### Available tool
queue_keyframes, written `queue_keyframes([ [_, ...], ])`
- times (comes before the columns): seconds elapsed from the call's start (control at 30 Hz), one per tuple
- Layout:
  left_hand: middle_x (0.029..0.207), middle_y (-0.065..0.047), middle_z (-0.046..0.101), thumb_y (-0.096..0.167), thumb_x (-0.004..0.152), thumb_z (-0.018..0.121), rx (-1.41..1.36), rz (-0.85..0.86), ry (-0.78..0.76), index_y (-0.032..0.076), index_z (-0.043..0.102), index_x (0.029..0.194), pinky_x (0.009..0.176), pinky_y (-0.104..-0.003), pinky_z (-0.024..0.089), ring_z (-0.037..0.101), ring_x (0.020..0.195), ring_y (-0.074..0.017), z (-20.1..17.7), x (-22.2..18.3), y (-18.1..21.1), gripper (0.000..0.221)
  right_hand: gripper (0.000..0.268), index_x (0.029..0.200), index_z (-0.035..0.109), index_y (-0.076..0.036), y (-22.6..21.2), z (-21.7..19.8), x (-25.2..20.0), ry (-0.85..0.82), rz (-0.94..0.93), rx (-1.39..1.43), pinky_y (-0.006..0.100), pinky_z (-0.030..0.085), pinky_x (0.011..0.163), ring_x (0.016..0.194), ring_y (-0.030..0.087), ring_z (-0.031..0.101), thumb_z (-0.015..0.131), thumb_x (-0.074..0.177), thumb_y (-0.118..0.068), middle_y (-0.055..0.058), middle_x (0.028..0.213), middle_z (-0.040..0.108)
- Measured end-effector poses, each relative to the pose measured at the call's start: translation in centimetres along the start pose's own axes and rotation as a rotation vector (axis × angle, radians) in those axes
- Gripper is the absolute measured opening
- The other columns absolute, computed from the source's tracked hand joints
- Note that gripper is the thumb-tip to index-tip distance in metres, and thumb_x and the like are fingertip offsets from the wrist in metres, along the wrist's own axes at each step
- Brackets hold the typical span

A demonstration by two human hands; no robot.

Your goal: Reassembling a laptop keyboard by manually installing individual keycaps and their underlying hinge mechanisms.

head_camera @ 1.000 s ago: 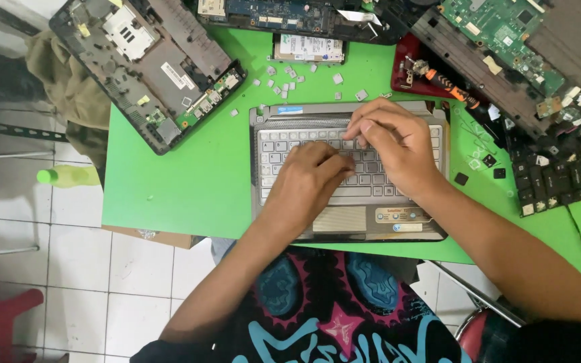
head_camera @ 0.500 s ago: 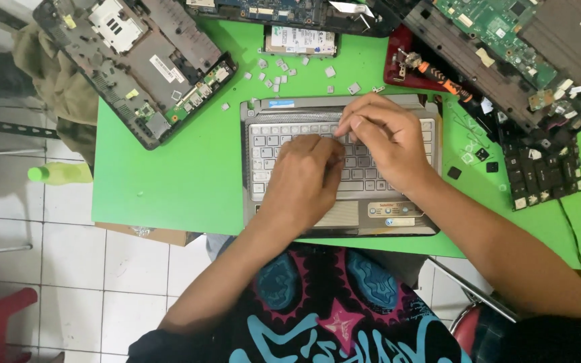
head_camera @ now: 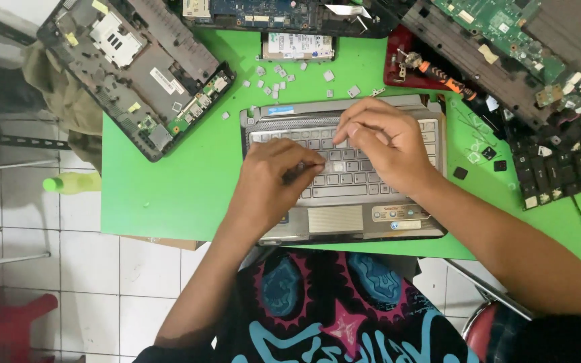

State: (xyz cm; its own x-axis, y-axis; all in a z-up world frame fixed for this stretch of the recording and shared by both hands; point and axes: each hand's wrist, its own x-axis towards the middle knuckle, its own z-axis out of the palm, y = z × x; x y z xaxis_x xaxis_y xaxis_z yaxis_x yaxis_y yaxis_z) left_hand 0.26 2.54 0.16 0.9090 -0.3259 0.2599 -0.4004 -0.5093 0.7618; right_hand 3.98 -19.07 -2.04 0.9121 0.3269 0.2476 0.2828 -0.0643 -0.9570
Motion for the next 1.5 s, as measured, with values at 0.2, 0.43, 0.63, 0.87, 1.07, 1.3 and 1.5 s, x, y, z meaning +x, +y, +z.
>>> queue_keyframes([
  [0.2,0.091,0.001,0.071,0.02,0.089,0.082,0.073,0.086,0.046,0.021,0.078,0.102,0.087,-0.031,0.042,0.067,0.09,-0.0179,0.8,-0.3,-1.0,0.014,0.024,0.089,0.075,0.004,-0.6,0.2,0.3,-0.012,-0.033,-0.113,0.033,0.053,0.071,0.079,0.019,0.062,0.054,0.101,-0.001,0.017,0.093,0.067],
  [0.43,0.094,-0.002,0.067,0.018,0.087,0.082,0.091,0.118,0.103,0.018,0.081,0.094,0.08,-0.035,0.043,0.062,0.087,-0.0224,0.8,-0.9,-1.9,0.007,0.025,0.089,0.076,0.002,-0.7,0.5,0.3,-0.02,-0.052,-0.117,0.029,0.047,0.069,0.076,0.015,0.057,0.054,0.102,-0.001,0.015,0.093,0.068],
  [0.63,0.092,-0.002,0.064,0.015,0.086,0.082,0.088,0.147,0.105,0.016,0.082,0.094,0.08,-0.033,0.044,0.063,0.085,-0.021,0.7,-1.1,-1.7,0.008,0.024,0.089,0.076,0.0,-0.8,0.5,0.3,-0.023,-0.057,-0.128,0.029,0.046,0.069,0.076,0.014,0.055,0.056,0.102,-0.004,0.014,0.092,0.068],
  [0.87,0.093,-0.001,0.066,0.023,0.086,0.084,0.204,0.175,0.147,0.017,0.083,0.095,0.082,-0.032,0.046,0.064,0.085,-0.0186,1.2,-1.3,-1.8,0.011,0.025,0.089,0.076,0.002,-0.8,0.6,0.0,-0.023,-0.091,-0.138,0.031,0.047,0.069,0.078,0.016,0.058,0.054,0.102,-0.001,0.015,0.09,0.066],
  [1.07,0.091,-0.001,0.067,0.025,0.089,0.083,0.249,0.204,0.19,0.017,0.082,0.095,0.08,-0.031,0.047,0.066,0.084,-0.0172,2.0,-1.5,-2.3,0.01,0.025,0.089,0.075,0.003,-0.6,0.5,-0.1,-0.03,-0.096,-0.156,0.031,0.047,0.07,0.077,0.016,0.057,0.055,0.103,-0.002,0.015,0.091,0.067],
  [1.3,0.089,-0.002,0.069,0.019,0.086,0.084,0.155,0.214,0.142,0.016,0.082,0.088,0.076,-0.032,0.048,0.065,0.082,-0.0196,1.3,-1.2,-1.1,0.005,0.025,0.09,0.076,0.002,-0.7,0.5,-0.2,-0.037,-0.099,-0.148,0.031,0.046,0.067,0.074,0.014,0.055,0.053,0.102,0.001,0.015,0.09,0.066],
  [1.5,0.09,-0.002,0.07,0.015,0.082,0.085,0.115,0.142,0.093,0.016,0.082,0.09,0.074,-0.034,0.047,0.066,0.082,-0.0216,0.6,-1.0,-0.9,0.009,0.025,0.091,0.076,0.002,-1.1,0.5,0.2,-0.059,-0.101,-0.102,0.031,0.046,0.07,0.075,0.015,0.054,0.053,0.101,0.002,0.015,0.091,0.066],
])
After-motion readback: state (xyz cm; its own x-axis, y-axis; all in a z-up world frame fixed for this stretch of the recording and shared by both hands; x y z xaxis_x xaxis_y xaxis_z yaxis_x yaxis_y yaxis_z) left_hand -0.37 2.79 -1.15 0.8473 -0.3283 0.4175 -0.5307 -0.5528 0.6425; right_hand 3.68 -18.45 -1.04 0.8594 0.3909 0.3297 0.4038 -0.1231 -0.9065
